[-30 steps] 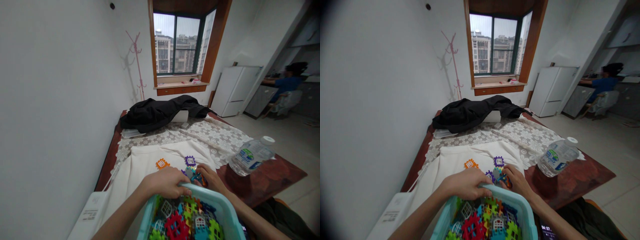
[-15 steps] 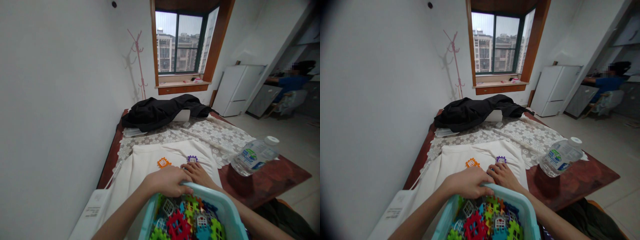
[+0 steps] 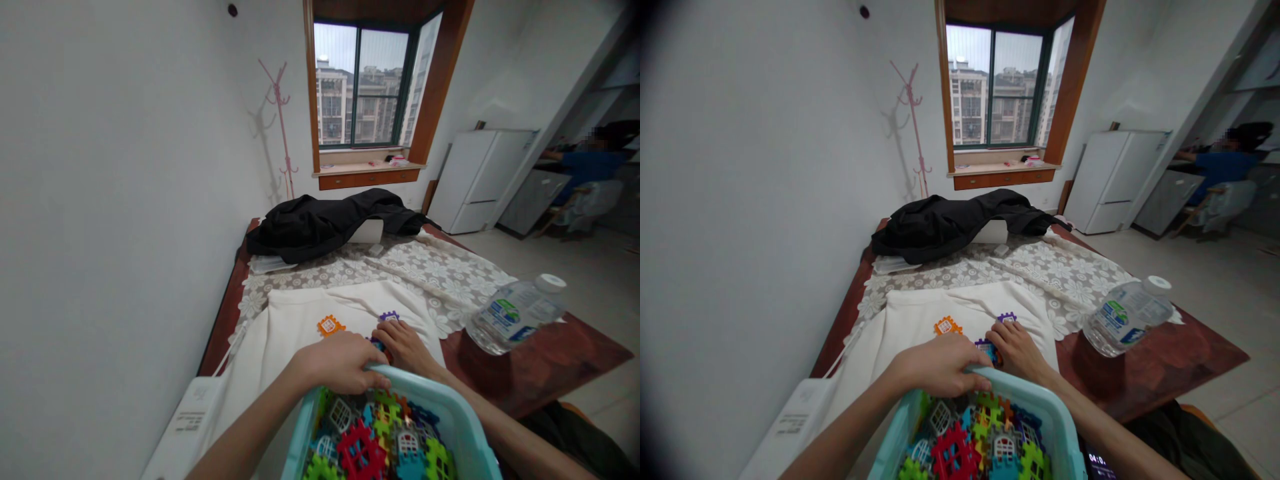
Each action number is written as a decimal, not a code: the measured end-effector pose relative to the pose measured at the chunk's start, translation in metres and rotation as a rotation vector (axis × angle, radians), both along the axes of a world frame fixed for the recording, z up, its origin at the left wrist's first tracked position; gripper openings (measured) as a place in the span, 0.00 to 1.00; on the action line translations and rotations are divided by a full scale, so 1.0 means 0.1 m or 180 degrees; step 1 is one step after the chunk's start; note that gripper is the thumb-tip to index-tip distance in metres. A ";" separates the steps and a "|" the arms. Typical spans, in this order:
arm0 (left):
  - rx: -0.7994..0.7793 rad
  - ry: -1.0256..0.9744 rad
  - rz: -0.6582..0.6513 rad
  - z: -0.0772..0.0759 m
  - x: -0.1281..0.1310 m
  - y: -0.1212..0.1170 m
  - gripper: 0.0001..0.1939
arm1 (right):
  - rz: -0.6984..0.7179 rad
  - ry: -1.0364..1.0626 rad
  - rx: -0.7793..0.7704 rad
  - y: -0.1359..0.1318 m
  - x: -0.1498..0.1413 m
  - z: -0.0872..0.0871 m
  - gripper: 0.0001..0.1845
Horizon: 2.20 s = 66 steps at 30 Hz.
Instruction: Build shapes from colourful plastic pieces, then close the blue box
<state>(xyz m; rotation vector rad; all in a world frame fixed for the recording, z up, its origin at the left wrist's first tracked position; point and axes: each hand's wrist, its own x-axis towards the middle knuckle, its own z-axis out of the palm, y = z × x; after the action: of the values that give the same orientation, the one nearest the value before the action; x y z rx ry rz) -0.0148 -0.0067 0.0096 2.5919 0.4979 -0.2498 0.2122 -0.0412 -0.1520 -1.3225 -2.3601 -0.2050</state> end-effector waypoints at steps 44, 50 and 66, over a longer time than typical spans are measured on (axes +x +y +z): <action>-0.0021 0.0078 0.0115 0.02 0.01 -0.01 0.15 | -0.0966 0.1698 -0.0196 0.11 0.34 0.01 0.23; 0.0040 0.0051 0.0105 0.02 0.00 -0.01 0.15 | -0.0920 0.3378 -0.0364 0.17 0.48 0.41 0.19; 0.0077 -0.0002 0.0056 0.00 -0.01 0.00 0.12 | 0.1965 0.0833 -0.2185 -0.90 -0.35 1.70 0.39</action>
<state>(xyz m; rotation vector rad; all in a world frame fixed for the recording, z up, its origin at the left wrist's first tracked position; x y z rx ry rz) -0.0161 -0.0070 0.0096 2.6097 0.5266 -0.2385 0.1773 -0.1309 0.0180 -0.7131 -2.5513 0.9664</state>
